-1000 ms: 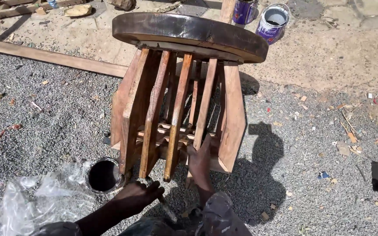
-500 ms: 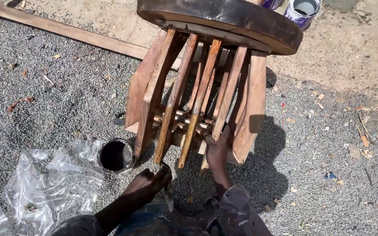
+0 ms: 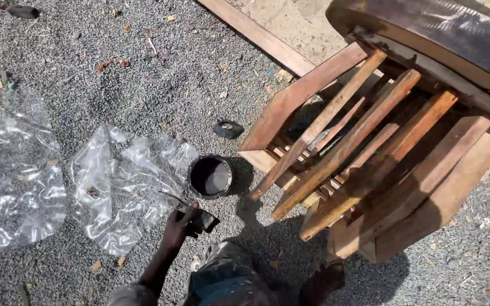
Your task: Applying stain to the legs of a wooden stool using a paintbrush in a workshop environment.
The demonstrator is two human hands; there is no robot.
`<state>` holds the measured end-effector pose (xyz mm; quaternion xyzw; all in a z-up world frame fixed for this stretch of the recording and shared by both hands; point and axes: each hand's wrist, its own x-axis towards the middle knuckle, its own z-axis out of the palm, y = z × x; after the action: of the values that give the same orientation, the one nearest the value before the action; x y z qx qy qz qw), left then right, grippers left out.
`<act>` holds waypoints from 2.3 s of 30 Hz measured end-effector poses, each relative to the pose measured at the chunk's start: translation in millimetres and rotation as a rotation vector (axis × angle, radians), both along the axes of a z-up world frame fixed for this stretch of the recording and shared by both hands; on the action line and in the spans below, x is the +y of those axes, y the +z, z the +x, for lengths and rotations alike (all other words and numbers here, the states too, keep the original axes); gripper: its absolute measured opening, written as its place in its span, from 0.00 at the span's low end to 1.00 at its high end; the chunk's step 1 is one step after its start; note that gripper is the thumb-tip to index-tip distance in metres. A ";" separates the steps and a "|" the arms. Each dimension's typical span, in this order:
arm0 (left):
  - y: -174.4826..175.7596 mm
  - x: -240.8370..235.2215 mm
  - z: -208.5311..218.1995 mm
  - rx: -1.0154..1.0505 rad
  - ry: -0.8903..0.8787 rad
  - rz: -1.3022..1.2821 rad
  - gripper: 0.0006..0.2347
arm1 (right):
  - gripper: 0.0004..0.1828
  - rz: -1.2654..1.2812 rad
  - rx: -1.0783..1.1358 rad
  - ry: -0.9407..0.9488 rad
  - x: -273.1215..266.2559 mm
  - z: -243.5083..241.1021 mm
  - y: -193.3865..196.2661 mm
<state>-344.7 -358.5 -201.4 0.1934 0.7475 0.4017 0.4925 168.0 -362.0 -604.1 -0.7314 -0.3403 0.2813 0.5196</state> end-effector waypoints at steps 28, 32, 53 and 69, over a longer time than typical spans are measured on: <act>-114.1 131.2 -62.9 0.344 -0.257 -0.116 0.16 | 0.21 -0.887 0.669 0.646 55.0 -341.1 133.6; -76.1 90.2 -92.8 0.359 -0.216 -0.155 0.21 | 0.24 -1.018 0.639 0.520 26.1 -289.6 123.0; 202.9 173.0 195.4 0.194 -0.592 0.074 0.12 | 0.33 0.429 0.609 0.347 102.1 -68.9 375.0; 128.9 266.9 290.3 1.252 -2.111 -0.209 0.13 | 0.36 0.184 -0.067 -0.062 133.4 -122.6 432.6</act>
<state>-54.4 -91.6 -72.5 0.8216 0.3605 -0.4169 0.1457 45.4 -228.6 -171.5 -0.6998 -0.3592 0.2080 0.5814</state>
